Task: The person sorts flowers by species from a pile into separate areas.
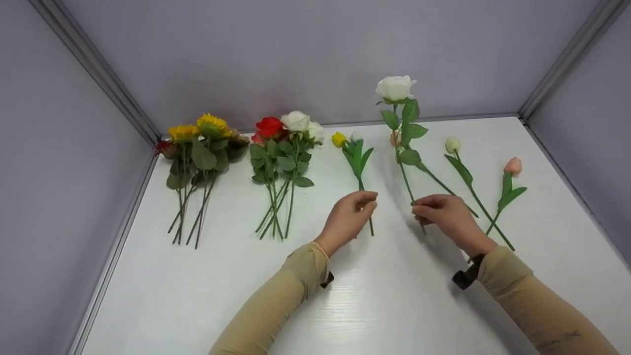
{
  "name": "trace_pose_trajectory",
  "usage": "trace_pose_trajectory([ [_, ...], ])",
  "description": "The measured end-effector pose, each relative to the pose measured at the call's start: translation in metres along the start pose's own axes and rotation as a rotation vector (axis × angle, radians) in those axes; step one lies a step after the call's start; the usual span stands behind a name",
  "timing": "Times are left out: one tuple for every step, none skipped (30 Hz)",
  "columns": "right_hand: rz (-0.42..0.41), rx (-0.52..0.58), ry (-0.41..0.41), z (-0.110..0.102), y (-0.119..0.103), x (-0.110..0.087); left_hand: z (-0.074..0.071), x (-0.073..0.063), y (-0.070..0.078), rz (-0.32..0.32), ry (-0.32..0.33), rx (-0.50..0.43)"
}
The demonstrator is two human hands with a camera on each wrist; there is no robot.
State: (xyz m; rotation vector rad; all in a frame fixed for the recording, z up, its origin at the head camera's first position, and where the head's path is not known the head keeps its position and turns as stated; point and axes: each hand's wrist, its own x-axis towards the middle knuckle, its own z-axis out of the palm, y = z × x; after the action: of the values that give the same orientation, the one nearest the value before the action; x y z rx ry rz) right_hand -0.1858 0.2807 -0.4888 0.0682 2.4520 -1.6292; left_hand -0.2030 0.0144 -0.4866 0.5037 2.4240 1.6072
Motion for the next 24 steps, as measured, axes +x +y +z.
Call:
trace_pose_trajectory([
  [-0.002,0.051,0.002,0.009,-0.002,0.001,-0.005,0.002,-0.001,-0.02,0.023,-0.065],
  [-0.001,0.093,0.002,0.019,-0.004,0.001,-0.01,0.004,-0.002,-0.036,0.042,-0.121],
  [0.0,0.129,0.001,0.028,-0.006,0.001,-0.014,0.006,-0.003,-0.055,0.058,-0.168],
  [-0.002,0.162,-0.002,0.038,-0.008,0.002,-0.018,0.008,-0.004,-0.069,0.073,-0.205],
  [-0.003,0.186,-0.009,0.047,-0.01,0.002,-0.022,0.009,-0.005,-0.08,0.083,-0.242],
  [-0.003,0.206,-0.017,0.055,-0.012,0.002,-0.025,0.01,-0.005,-0.091,0.092,-0.277],
  [-0.003,0.221,-0.026,0.064,-0.014,0.002,-0.028,0.01,-0.005,-0.102,0.099,-0.308],
  [-0.003,0.232,-0.036,0.072,-0.016,0.002,-0.03,0.011,-0.005,-0.109,0.105,-0.336],
  [-0.006,0.239,-0.044,0.079,-0.018,0.003,-0.031,0.011,-0.005,-0.112,0.109,-0.359],
  [-0.009,0.244,-0.052,0.085,-0.019,0.003,-0.033,0.012,-0.005,-0.111,0.113,-0.38],
  [-0.012,0.244,-0.057,0.091,-0.021,0.004,-0.034,0.012,-0.005,-0.108,0.114,-0.4],
  [-0.015,0.243,-0.057,0.096,-0.022,0.004,-0.035,0.012,-0.006,-0.108,0.119,-0.416],
  [-0.019,0.24,-0.059,0.101,-0.023,0.005,-0.035,0.012,-0.006,-0.107,0.123,-0.432],
  [-0.023,0.236,-0.057,0.105,-0.024,0.006,-0.036,0.011,-0.006,-0.107,0.128,-0.448],
  [-0.029,0.231,-0.057,0.108,-0.025,0.006,-0.036,0.011,-0.006,-0.108,0.134,-0.464],
  [-0.031,0.228,-0.055,0.111,-0.026,0.006,-0.037,0.011,-0.007,-0.11,0.141,-0.479],
  [-0.033,0.229,-0.054,0.113,-0.026,0.007,-0.037,0.01,-0.007,-0.115,0.147,-0.492],
  [-0.035,0.232,-0.054,0.116,-0.027,0.007,-0.038,0.01,-0.007,-0.12,0.154,-0.504],
  [-0.037,0.237,-0.055,0.117,-0.027,0.007,-0.039,0.009,-0.008,-0.124,0.158,-0.512],
  [-0.036,0.247,-0.055,0.119,-0.027,0.007,-0.039,0.009,-0.008,-0.127,0.162,-0.516],
  [-0.036,0.256,-0.057,0.12,-0.027,0.006,-0.04,0.009,-0.008,-0.129,0.165,-0.518],
  [-0.033,0.266,-0.057,0.121,-0.027,0.006,-0.041,0.009,-0.008,-0.132,0.165,-0.519],
  [-0.033,0.275,-0.06,0.122,-0.027,0.006,-0.041,0.009,-0.009,-0.131,0.164,-0.52],
  [-0.031,0.282,-0.062,0.123,-0.026,0.005,-0.042,0.009,-0.009,-0.13,0.164,-0.518],
])
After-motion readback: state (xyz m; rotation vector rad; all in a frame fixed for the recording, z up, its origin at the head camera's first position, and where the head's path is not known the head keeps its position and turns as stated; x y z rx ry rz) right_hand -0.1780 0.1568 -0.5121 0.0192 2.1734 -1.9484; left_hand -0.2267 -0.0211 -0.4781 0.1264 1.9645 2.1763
